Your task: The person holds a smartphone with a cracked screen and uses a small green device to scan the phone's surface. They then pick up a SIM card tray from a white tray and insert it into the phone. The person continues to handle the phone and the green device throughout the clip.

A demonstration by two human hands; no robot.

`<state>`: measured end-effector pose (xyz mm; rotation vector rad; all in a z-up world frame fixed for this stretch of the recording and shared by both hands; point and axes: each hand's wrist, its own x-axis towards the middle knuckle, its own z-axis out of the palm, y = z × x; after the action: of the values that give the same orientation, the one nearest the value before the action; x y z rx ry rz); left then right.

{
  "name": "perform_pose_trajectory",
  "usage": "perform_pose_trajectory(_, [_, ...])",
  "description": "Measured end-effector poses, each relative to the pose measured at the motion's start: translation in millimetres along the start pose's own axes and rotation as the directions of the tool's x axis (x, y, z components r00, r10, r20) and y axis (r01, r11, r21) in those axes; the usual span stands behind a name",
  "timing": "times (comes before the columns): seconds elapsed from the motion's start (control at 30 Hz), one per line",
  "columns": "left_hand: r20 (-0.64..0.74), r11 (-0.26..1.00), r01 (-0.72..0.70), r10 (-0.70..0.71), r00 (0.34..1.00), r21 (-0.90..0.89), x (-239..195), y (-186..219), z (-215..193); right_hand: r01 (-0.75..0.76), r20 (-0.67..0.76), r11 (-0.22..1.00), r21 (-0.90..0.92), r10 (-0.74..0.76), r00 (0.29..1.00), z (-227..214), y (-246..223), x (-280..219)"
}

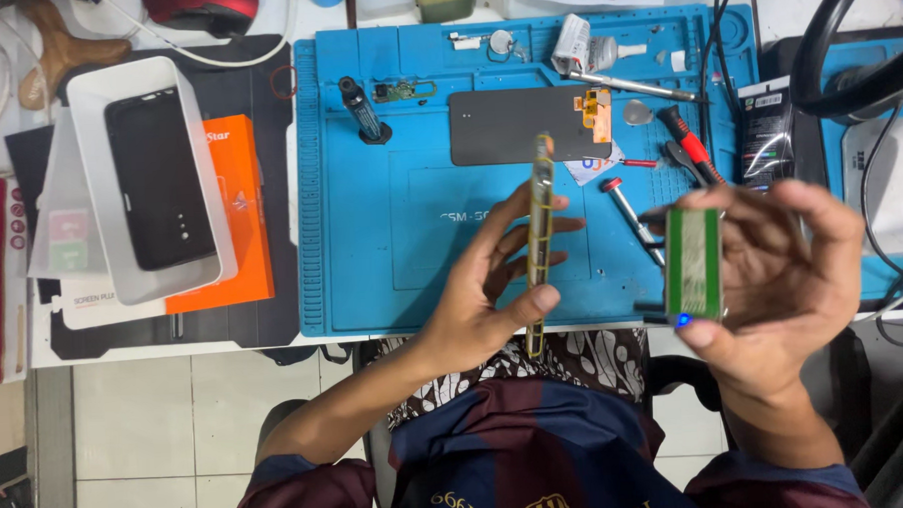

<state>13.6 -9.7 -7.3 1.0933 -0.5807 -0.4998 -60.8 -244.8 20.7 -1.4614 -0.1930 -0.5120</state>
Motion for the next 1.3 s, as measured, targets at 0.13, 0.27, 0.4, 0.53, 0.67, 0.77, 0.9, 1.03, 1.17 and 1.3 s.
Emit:
perform_pose_trajectory(0.13, [0.025, 0.991, 0.118, -0.117, 0.993, -0.055, 1, -9, -1, 0.049, 0.086, 0.999, -0.013, -0.048, 0.995, 9, -2, -1])
perform_pose_trajectory(0.27, [0.06, 0.933, 0.252, -0.245, 0.968, -0.256, 5, -30, -15, 0.047, 0.12, 0.997, -0.063, -0.039, 0.992, 20, 1, 2])
perform_pose_trajectory(0.4, [-0.152, 0.95, 0.295, -0.278, 0.949, 0.101, 9, -41, -21, 0.098, 0.2, 0.983, -0.153, -0.067, 0.977, 27, 5, 7])
perform_pose_trajectory(0.53, [-0.369, 0.795, 0.446, -0.303, 0.879, 0.411, 9, -28, -15, 0.173, 0.262, 0.969, -0.177, -0.123, 0.957, 36, 11, 8])
perform_pose_trajectory(0.67, [-0.437, 0.775, 0.428, -0.22, 0.872, 0.465, 14, -11, -8, 0.155, 0.274, 0.971, -0.184, -0.101, 0.957, 43, 16, 9])
perform_pose_trajectory(0.77, [-0.397, 0.762, 0.103, 0.212, 0.893, 0.639, 12, -6, -3, 0.11, 0.283, 0.982, -0.156, -0.063, 0.957, 46, 19, 10])
perform_pose_trajectory(0.9, [-0.401, 0.54, 0.242, 0.199, 0.894, 0.806, 10, 3, -2, 0.056, 0.212, 0.99, -0.132, -0.027, 0.977, 49, 21, 10])
perform_pose_trajectory(1.03, [-0.362, 0.35, 0.349, -0.031, 0.932, 0.869, 9, 19, -16, 0.026, 0.195, 0.996, -0.082, -0.01, 0.981, 50, 25, 14])
perform_pose_trajectory(1.17, [-0.289, 0.331, 0.354, -0.23, 0.929, 0.875, 9, 30, -29, 0.011, 0.199, 0.997, -0.081, 0.005, 0.98, 53, 27, 14])
perform_pose_trajectory(1.3, [0.057, 0.263, 0.014, -0.261, 0.964, 0.965, 2, 64, -80, -0.001, 0.21, 0.984, -0.179, 0.039, 0.977, 54, 25, 17])
